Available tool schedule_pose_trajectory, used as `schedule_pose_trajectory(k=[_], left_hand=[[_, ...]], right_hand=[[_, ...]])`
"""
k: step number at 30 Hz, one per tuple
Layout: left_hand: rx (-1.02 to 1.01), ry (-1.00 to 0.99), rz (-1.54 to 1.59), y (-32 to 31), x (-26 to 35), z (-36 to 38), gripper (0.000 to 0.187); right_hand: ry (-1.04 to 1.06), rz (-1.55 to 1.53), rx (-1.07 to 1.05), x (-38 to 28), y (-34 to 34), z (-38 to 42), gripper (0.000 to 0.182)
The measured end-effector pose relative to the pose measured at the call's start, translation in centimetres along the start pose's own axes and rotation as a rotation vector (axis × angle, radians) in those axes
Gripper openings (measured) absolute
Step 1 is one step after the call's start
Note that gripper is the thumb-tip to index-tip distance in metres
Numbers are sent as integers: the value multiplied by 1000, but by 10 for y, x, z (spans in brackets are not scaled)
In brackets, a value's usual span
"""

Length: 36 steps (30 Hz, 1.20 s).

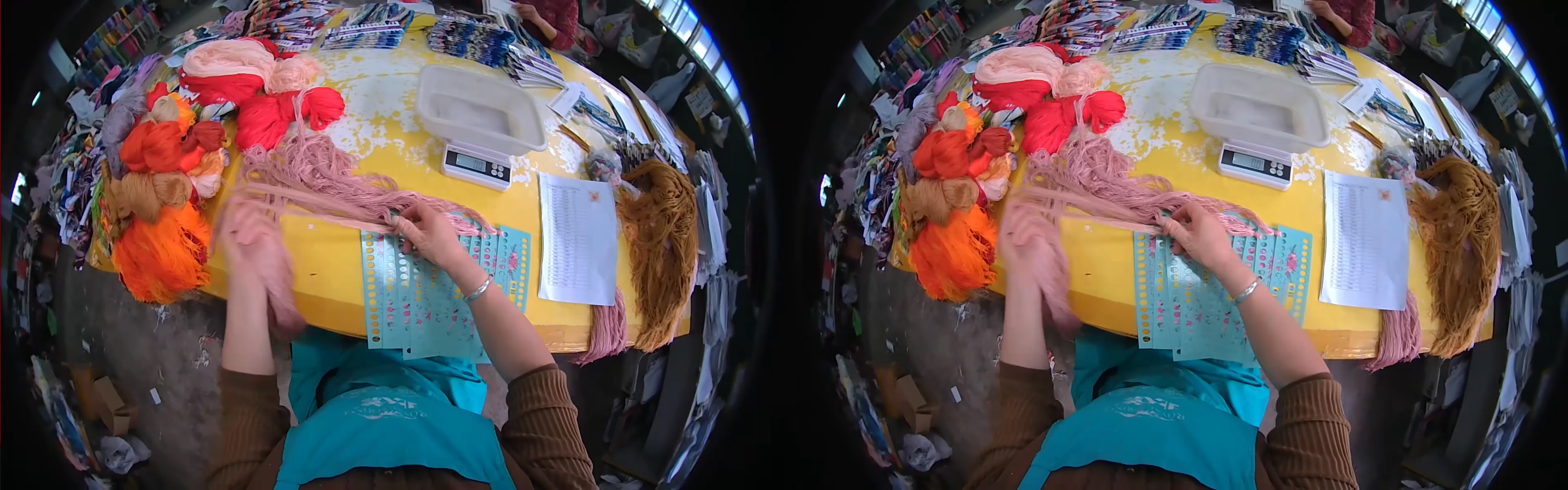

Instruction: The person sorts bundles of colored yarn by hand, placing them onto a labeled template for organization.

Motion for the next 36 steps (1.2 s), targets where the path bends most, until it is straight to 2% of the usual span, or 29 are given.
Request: schedule_pose_trajectory(k=[1, 2, 3, 5, 6, 8, 9, 10, 11, 12, 14, 16, 18, 20, 21, 22, 23, 24, 25, 26, 28, 29, 30, 31, 32, 33, 34, 35, 36], left_hand=[[-22, -132, 24, -5, 18, 9, 31], [122, -260, -160, -3, 33, 15, 31], [121, -267, -160, 7, 35, 18, 31], [281, -116, -737, 10, 10, 16, 28], [436, 7, -963, 22, 1, 17, 19], [504, -32, -1584, 0, -52, 7, 20], [378, 1, -1949, 6, -60, 1, 17], [225, 35, -2308, 21, -63, -4, 17], [110, -110, -2316, 38, -69, -7, 14], [108, -108, -2311, 54, -68, -8, 14], [230, 273, -2641, 57, -75, -18, 15], [303, 320, -2513, 100, -68, -24, 13], [383, 365, -2385, 115, -62, -20, 11], [310, -73, -2606, 90, -72, -12, 11], [310, -72, -2606, 72, -77, -14, 11], [257, 174, -2681, 31, -87, -20, 13], [198, 429, -2735, 12, -92, -23, 16], [195, 433, -2732, 18, -93, -23, 16], [159, 322, -2672, 23, -93, -22, 16], [124, 213, -2609, 26, -94, -21, 17], [98, 274, -2606, 25, -99, -27, 17], [76, 336, -2607, 18, -101, -31, 17], [73, 337, -2605, 10, -100, -35, 17], [114, 423, -2672, 0, -97, -37, 17], [158, 512, -2735, -7, -93, -41, 18], [206, 507, -2748, -10, -83, -45, 19], [157, 280, -2648, 8, -61, -45, 19], [108, 69, -2532, 26, -35, -44, 18], [316, 247, -2167, 17, -17, -46, 16]], right_hand=[[-10, 53, 27, 0, -1, 0, 29], [-20, 108, 55, 1, -1, 0, 27], [-17, 111, 49, 6, -1, 0, 27], [204, 258, 125, 14, -3, 1, 23], [206, 260, 120, 15, -4, 4, 23], [272, 338, 93, 5, -4, 16, 23], [269, 345, 94, 4, -4, 18, 23], [411, 431, 114, 1, -6, 20, 22], [553, 514, 133, 0, -8, 21, 21], [549, 519, 134, 0, -9, 20, 21], [662, 669, 170, 2, -13, 15, 18], [656, 702, 166, 14, -15, 6, 17], [651, 729, 153, 18, -19, 1, 16], [637, 640, 203, 19, -18, 0, 14], [602, 548, 205, 19, -16, 3, 11], [601, 549, 207, 18, -13, 3, 11], [436, 306, 170, 19, -9, 2, 9], [267, 62, 132, 22, -5, 3, 6], [187, -95, 81, 22, -2, 1, 3], [183, -94, 83, 23, -4, 1, 3], [280, -387, 131, 20, -8, 1, 3], [280, -384, 134, 21, -6, 1, 3], [272, -124, 193, 23, -5, 1, 6], [261, 136, 248, 25, -5, 1, 10], [260, 136, 247, 20, -8, 3, 10], [331, 282, 259, 15, -13, 6, 12], [402, 428, 270, 11, -17, 7, 14], [418, 441, 259, 14, -18, 5, 19], [410, 441, 261, 13, -20, 6, 19]])
Point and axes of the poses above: each hand's wrist, its own z-axis away from the middle knuckle, its own y-axis out of the back of the hand, x = y × z, the point moved 1 cm from there along -z, towards the middle knuckle, and after that the axes turned 10 degrees about -z, right-handed, at the moved point
